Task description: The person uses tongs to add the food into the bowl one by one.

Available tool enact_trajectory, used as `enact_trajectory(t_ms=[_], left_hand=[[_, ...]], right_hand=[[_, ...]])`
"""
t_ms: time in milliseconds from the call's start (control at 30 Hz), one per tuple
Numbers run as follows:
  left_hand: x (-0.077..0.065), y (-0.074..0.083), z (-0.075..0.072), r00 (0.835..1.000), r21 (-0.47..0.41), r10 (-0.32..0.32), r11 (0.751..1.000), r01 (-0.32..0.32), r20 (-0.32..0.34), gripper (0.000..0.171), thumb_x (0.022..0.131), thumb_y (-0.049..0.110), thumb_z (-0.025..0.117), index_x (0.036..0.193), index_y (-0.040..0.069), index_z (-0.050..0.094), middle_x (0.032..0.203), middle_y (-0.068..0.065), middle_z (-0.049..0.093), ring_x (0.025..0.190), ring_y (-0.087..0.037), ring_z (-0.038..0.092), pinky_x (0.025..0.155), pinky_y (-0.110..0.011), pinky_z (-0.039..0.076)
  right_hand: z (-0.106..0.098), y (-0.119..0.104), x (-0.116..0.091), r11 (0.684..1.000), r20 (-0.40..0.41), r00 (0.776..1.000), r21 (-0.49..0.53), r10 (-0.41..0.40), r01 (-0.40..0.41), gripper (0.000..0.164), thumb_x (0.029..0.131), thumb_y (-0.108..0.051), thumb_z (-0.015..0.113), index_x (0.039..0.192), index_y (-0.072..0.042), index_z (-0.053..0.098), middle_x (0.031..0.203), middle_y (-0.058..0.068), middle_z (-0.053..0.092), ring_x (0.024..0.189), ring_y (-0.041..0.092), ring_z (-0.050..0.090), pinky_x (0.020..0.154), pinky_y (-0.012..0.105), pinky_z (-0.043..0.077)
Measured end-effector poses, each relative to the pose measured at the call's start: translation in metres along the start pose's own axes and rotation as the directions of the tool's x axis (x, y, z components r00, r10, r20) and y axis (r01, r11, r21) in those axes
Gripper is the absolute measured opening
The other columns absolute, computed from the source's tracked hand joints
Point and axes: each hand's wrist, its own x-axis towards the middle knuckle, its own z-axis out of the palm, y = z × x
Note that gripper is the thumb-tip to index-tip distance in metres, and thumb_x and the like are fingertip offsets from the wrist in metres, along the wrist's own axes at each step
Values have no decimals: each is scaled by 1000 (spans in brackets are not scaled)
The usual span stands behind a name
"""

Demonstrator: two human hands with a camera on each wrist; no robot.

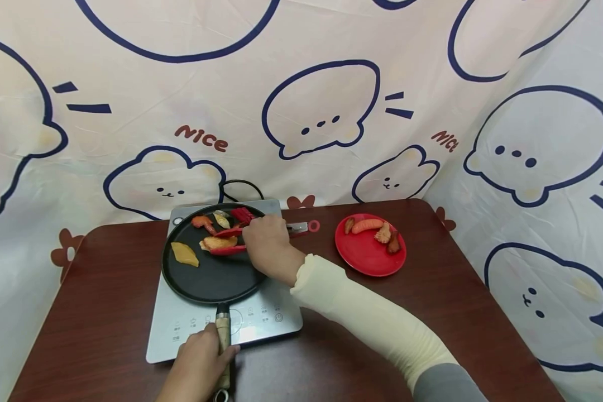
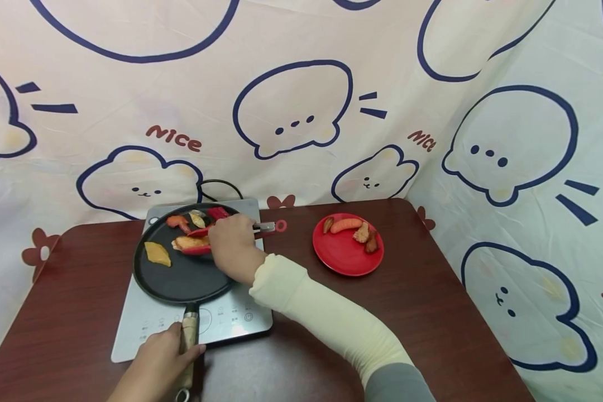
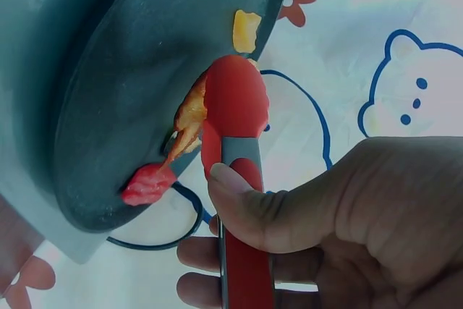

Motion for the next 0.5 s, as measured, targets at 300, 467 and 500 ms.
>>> enact_trajectory(t_ms=[300,467,500], left_hand=[[0,0,1,1000,-11,8,1000,-9,-13,50,84,24,85,102,-16,61,73,-10,63,65,-19,61,58,-38,51],[1,-2,2,1000,5,10,1000,-10,-9,53,84,25,85,105,-18,61,75,-12,65,66,-21,62,58,-39,52],[1,-2,2,1000,7,10,1000,-10,-8,53,84,25,85,105,-18,60,75,-12,65,67,-21,62,59,-40,53]], right_hand=[[0,-17,5,998,13,1000,-60,12,-12,24,100,-33,67,122,-34,75,113,-8,73,98,19,66,86,39,59],[3,-20,6,998,-37,999,-68,14,-16,21,100,-32,66,118,-34,76,107,-8,74,92,17,66,79,38,60],[3,-21,6,998,-41,999,-68,13,-16,21,100,-32,66,118,-34,76,107,-8,74,91,16,65,78,37,59]])
